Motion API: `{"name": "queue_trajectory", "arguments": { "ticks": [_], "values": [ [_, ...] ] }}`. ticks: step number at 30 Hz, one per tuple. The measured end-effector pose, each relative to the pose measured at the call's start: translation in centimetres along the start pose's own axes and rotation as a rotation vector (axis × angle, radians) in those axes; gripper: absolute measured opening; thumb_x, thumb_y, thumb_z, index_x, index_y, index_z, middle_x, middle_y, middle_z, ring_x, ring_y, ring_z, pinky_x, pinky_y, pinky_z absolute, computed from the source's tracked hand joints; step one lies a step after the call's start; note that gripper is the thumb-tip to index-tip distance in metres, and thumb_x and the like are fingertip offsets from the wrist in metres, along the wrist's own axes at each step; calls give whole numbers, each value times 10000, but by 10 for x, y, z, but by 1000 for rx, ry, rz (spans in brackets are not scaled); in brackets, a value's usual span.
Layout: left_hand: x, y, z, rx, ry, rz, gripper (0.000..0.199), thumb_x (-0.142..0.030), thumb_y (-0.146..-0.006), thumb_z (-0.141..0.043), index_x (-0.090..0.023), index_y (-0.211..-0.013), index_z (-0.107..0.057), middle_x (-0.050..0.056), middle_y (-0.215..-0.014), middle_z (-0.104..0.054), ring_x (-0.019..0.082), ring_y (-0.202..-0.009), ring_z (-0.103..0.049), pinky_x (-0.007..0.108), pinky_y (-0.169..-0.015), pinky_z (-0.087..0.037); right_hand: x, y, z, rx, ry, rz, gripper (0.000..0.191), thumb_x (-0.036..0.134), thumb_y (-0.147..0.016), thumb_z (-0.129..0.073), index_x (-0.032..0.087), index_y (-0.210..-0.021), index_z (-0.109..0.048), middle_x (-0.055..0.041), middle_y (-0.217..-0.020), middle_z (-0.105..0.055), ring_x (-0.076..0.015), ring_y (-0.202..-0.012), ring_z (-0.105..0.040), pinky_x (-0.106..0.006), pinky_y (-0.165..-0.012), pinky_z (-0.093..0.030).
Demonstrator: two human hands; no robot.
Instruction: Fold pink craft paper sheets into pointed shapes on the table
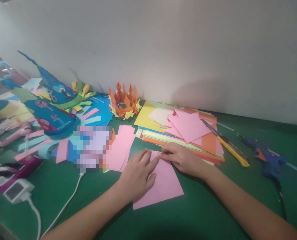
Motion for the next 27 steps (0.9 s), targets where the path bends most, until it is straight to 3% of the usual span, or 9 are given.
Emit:
{"name": "queue_trajectory", "arguments": {
  "ticks": [6,11,14,21,24,27],
  "values": [
    [2,-1,1,-10,36,-2,479,-332,-844,-510,-164,-1289,-455,150,-1224,-486,318,-1162,-425,477,-949,-412,1,0,0,-47,40,35,270,203,-964,-387,185,-981,-655,-71,-850,-583,-173,-781,-506,-313,-673,-437],
    [3,-2,2,5,76,41,465,-357,-806,-546,-200,-1240,-490,109,-1108,-488,275,-986,-481,439,-858,-451,0,0,-2,-142,23,0,261,166,-943,-399,177,-993,-656,-88,-903,-602,-188,-834,-528,-332,-721,-451],
    [3,-2,1,0,85,42,474,-356,-803,-544,-199,-1247,-484,102,-1074,-480,269,-965,-473,428,-845,-451,2,-4,-7,-115,50,-39,244,157,-930,-410,172,-998,-643,-85,-895,-601,-191,-820,-515,-335,-719,-438],
    [5,0,-2,-34,112,85,518,-329,-779,-563,-241,-1281,-468,126,-1221,-376,266,-985,-476,437,-839,-462,11,-13,-17,-11,224,-51,326,134,-886,-466,177,-1190,-577,-97,-967,-571,-212,-856,-481,-345,-723,-413],
    [5,1,-2,-55,126,86,530,-323,-763,-573,-241,-1277,-469,142,-1264,-347,291,-1024,-477,460,-833,-464,10,-13,-15,-55,228,-56,273,161,-906,-459,167,-1121,-626,-92,-914,-572,-199,-812,-472,-330,-688,-404],
    [6,1,-3,-82,127,73,512,-328,-764,-571,-245,-1261,-480,156,-1337,-288,326,-1088,-461,479,-828,-463,6,-10,-6,-131,242,-44,242,182,-911,-462,177,-938,-702,-70,-788,-561,-184,-728,-445,-311,-620,-370]
  ]
}}
Point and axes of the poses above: each hand's wrist, its own y-axis away from the middle knuckle, its own z-axis out of the back of the hand, x = y × z, the point moved 4 cm from there along -y, towards the middle knuckle
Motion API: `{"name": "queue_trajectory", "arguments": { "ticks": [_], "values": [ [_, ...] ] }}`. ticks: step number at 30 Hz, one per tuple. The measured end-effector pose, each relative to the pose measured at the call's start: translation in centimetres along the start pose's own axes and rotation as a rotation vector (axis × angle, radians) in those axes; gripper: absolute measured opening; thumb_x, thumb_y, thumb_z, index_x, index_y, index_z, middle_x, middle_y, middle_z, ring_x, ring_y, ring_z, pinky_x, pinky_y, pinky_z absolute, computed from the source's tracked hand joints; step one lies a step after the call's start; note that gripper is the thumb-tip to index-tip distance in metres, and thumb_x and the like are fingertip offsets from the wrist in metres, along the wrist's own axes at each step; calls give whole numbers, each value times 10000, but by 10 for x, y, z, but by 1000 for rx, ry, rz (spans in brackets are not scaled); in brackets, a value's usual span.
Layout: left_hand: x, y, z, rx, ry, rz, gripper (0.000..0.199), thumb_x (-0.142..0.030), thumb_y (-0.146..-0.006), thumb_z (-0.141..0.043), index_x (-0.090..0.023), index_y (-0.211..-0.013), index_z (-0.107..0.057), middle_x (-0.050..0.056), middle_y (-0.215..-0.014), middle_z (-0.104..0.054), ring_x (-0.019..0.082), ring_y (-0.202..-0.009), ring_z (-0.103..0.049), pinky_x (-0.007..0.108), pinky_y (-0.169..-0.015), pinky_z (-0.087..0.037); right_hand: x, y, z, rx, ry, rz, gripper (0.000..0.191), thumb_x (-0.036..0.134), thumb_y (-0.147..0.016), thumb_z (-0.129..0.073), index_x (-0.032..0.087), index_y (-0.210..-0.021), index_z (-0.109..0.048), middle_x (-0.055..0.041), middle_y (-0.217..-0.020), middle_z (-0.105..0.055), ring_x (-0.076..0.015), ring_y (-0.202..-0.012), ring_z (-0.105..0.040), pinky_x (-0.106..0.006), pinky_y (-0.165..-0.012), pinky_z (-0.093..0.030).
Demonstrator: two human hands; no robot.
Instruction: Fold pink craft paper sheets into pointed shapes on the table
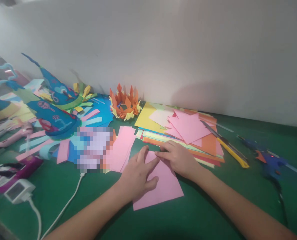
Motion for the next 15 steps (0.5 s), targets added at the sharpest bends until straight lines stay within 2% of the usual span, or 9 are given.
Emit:
{"name": "queue_trajectory", "arguments": {
  "ticks": [3,7,10,13,15],
  "values": [
    [0,0,0,2,-24,-4,497,-326,-766,-576,-228,-1247,-499,166,-1354,-282,335,-1090,-462,480,-826,-463,-9,5,7,-32,-15,13,312,120,-897,-431,178,-780,-715,-63,-730,-555,-182,-724,-443,-311,-626,-369],
    [-3,-1,2,42,-30,-27,479,-329,-782,-570,-201,-1238,-506,132,-1211,-448,285,-1001,-487,446,-852,-457,-18,12,12,-68,-30,36,402,-13,-842,-355,161,-713,-694,-70,-712,-573,-179,-712,-440,-303,-622,-383],
    [-5,-2,2,52,-24,-34,466,-333,-798,-556,-189,-1238,-504,118,-1134,-501,286,-1026,-480,437,-871,-451,-18,14,13,-80,-28,64,386,-15,-838,-360,157,-718,-685,-72,-724,-595,-181,-710,-445,-314,-644,-396],
    [-5,-1,1,38,-33,-40,463,-336,-817,-542,-196,-1255,-492,123,-1176,-496,313,-1152,-425,463,-927,-421,-15,11,12,-93,-39,37,376,15,-860,-354,161,-722,-673,-72,-739,-599,-185,-728,-461,-324,-669,-403],
    [-5,1,0,38,-40,-28,460,-342,-825,-535,-211,-1263,-488,122,-1179,-490,316,-1161,-423,473,-924,-423,-10,7,9,-88,-69,3,325,80,-892,-382,168,-793,-678,-72,-786,-602,-186,-750,-479,-330,-689,-405]
  ]
}}
Point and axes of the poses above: each hand's wrist, its own y-axis away from the middle knuckle, its own z-axis out of the back of the hand, x = y × z, the point moved 4 cm from there along -y, towards the middle knuckle
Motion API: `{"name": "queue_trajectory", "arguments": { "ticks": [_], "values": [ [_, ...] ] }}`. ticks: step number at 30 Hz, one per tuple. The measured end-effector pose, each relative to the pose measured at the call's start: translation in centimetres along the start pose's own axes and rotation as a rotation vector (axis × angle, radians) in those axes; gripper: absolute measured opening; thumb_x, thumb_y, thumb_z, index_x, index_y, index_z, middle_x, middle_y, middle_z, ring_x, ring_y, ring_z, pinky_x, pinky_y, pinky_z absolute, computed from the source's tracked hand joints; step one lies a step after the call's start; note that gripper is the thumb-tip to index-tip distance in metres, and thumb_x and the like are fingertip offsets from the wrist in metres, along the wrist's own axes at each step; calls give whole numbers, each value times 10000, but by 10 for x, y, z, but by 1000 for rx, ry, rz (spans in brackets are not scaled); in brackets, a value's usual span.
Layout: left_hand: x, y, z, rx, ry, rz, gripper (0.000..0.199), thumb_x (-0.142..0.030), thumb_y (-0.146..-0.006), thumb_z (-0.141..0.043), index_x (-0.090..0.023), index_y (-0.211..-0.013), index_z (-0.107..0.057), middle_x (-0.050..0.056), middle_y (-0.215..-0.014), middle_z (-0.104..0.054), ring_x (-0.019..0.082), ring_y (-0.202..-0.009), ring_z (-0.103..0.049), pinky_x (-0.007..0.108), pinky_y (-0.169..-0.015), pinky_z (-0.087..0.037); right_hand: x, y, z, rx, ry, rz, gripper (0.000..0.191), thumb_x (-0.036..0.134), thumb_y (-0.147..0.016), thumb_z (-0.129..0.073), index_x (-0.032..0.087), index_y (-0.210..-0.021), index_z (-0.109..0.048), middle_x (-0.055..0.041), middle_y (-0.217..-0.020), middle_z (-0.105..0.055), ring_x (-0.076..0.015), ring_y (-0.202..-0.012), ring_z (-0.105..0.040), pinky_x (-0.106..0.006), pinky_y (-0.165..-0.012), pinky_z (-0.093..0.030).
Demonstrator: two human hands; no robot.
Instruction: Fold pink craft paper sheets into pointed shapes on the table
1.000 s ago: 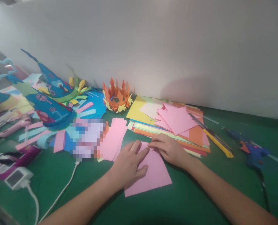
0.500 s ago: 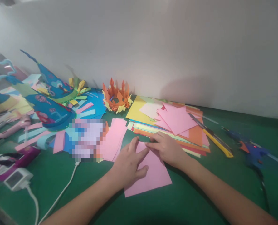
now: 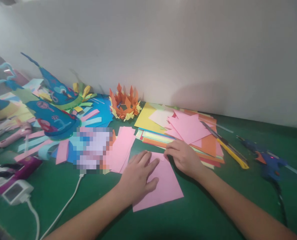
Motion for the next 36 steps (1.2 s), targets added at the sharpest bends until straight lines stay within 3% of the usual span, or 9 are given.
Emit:
{"name": "queue_trajectory", "arguments": {
  "ticks": [3,7,13,17,21,26,31,36],
  "values": [
    [2,2,-3,1,-25,33,480,-366,-827,-537,-213,-1280,-488,133,-1135,-477,311,-1064,-470,481,-872,-450,8,-5,-11,45,19,-44,296,171,-927,-415,188,-1152,-608,-97,-966,-595,-205,-858,-494,-354,-747,-403],
    [2,3,-5,-36,-46,23,509,-373,-822,-552,-199,-1296,-485,138,-1102,-460,337,-1135,-402,497,-926,-414,17,-7,-26,204,21,-19,365,160,-915,-432,206,-1261,-540,-85,-929,-558,-202,-853,-481,-347,-739,-395],
    [1,2,-2,-11,-20,47,487,-366,-819,-550,-229,-1282,-486,114,-1063,-465,306,-1063,-420,491,-879,-422,19,-10,-23,238,41,-41,377,134,-883,-473,199,-1246,-548,-80,-935,-547,-204,-850,-462,-346,-739,-378],
    [0,1,0,29,-2,73,474,-357,-818,-546,-223,-1270,-493,104,-1000,-487,284,-971,-460,465,-822,-436,17,-10,-18,183,44,-40,274,153,-892,-484,219,-1106,-640,-71,-885,-552,-199,-819,-460,-335,-710,-364],
    [0,1,-1,-7,-6,44,486,-352,-827,-540,-234,-1292,-459,125,-1181,-475,309,-1090,-430,487,-888,-400,13,-5,-16,127,-43,-56,276,189,-926,-436,232,-1103,-644,-66,-865,-561,-189,-797,-483,-328,-700,-378],
    [0,3,0,-46,14,-10,470,-337,-837,-524,-213,-1285,-452,134,-1304,-433,326,-1194,-374,497,-942,-363,7,-2,-13,69,-208,-204,368,177,-941,-357,229,-1267,-518,-81,-985,-614,-205,-899,-531,-365,-786,-427],
    [0,3,1,-2,47,-7,516,-335,-845,-510,-212,-1334,-395,135,-1223,-484,304,-1106,-462,481,-893,-405,5,-5,-12,61,-265,-378,289,223,-850,-533,192,-1133,-581,-41,-828,-607,-194,-775,-544,-344,-717,-441],
    [1,1,2,-27,92,39,362,-321,-814,-553,-151,-1127,-486,144,-1198,-522,306,-1124,-472,476,-940,-401,5,-2,-11,34,-319,-466,326,174,-787,-551,196,-1112,-539,-10,-799,-589,-171,-728,-558,-311,-671,-444]
  ]
}}
Point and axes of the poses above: each hand's wrist, its own y-axis away from the middle knuckle, its own z-axis out of the back of the hand, x = y × z, the point moved 4 cm from there along -y, towards the middle knuckle
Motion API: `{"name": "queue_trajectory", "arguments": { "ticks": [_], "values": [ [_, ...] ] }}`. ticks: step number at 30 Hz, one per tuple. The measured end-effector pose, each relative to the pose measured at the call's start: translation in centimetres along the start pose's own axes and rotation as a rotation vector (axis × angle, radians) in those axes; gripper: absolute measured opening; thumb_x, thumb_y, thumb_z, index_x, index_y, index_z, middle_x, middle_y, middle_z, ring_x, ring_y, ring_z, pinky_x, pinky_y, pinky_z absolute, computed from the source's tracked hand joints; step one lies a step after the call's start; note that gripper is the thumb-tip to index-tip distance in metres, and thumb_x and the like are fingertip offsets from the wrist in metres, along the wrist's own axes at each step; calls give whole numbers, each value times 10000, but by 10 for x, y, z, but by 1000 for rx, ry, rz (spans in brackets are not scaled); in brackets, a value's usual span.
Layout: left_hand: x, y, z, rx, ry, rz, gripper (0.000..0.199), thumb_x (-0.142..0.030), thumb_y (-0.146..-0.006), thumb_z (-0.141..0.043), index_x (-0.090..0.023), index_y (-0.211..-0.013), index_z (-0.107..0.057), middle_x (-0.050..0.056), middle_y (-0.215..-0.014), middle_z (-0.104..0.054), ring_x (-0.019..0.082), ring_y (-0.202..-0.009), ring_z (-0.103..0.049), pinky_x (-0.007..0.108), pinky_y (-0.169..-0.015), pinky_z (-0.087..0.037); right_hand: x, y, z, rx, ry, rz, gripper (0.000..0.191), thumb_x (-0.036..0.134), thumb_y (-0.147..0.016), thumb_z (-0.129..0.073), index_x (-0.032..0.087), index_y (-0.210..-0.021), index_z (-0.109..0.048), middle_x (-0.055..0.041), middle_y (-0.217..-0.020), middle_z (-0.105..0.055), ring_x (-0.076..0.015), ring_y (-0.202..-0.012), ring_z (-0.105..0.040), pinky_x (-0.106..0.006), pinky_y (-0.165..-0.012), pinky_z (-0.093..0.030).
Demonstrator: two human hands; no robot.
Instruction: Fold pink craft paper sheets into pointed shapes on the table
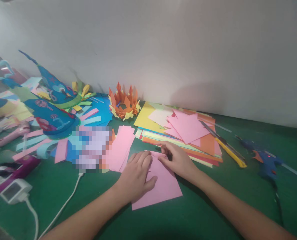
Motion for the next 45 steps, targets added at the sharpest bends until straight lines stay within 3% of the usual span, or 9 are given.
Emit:
{"name": "queue_trajectory", "arguments": {
  "ticks": [5,11,16,21,27,31,35,41,45],
  "values": [
    [3,-2,6,-22,63,18,287,-355,-860,-508,-145,-1055,-523,143,-1178,-522,288,-1059,-529,463,-895,-460,2,5,-4,4,-25,3,410,144,-799,-530,213,-1195,-451,-19,-875,-605,-145,-664,-550,-287,-620,-440],
    [12,-3,9,-72,83,-51,216,-183,-906,-424,-163,-1071,-561,110,-1223,-518,232,-1071,-536,417,-936,-465,19,9,-11,91,48,296,198,166,-926,-404,192,-1078,-530,-77,-969,-638,-193,-869,-571,-338,-754,-440],
    [15,-1,8,-77,39,-93,221,-140,-890,-445,-171,-1060,-583,99,-1120,-581,227,-1055,-535,410,-906,-484,22,12,-11,231,102,434,228,282,-898,-522,166,-1095,-524,-98,-1011,-629,-212,-886,-542,-347,-759,-439],
    [15,-2,11,-46,39,-52,164,-187,-850,-535,-167,-1012,-554,104,-1115,-584,247,-1063,-533,434,-919,-477,19,8,-13,173,144,430,223,166,-957,-355,168,-1003,-573,-87,-929,-624,-192,-839,-538,-340,-745,-440],
    [17,0,15,-23,129,10,481,-307,-749,-684,-181,-1158,-464,128,-1167,-508,278,-1052,-529,440,-873,-490,21,3,-24,143,288,396,262,195,-967,-357,150,-1110,-571,-89,-857,-567,-190,-766,-498,-318,-654,-411],
    [25,2,15,-77,140,75,327,-214,-827,-559,-185,-1131,-443,102,-1066,-547,247,-980,-557,412,-823,-500,25,3,-29,182,421,390,302,164,-950,-339,118,-1173,-537,-83,-817,-522,-189,-694,-437,-311,-597,-364],
    [37,4,13,-163,141,152,254,-170,-886,-403,-180,-1140,-405,82,-974,-585,218,-873,-602,383,-754,-514,28,6,-30,164,476,365,361,82,-903,-327,99,-1215,-509,-104,-867,-519,-202,-744,-450,-321,-636,-376],
    [48,3,17,-239,201,271,243,-180,-853,-446,-196,-1091,-403,74,-1035,-590,221,-980,-600,381,-826,-502,26,14,-29,157,510,286,327,89,-869,-356,101,-1137,-544,-89,-827,-513,-209,-729,-452,-333,-640,-380],
    [56,2,18,-245,264,366,255,-197,-836,-475,-200,-1085,-423,46,-952,-587,196,-850,-609,344,-745,-501,24,15,-28,182,506,268,337,83,-836,-391,112,-1137,-539,-83,-838,-516,-206,-742,-451,-326,-650,-366]
  ]
}}
Point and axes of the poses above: each hand's wrist, its own y-axis away from the middle knuckle, its own z-axis out of the back of the hand, x = y × z, the point moved 4 cm from there along -y, towards the middle knuckle
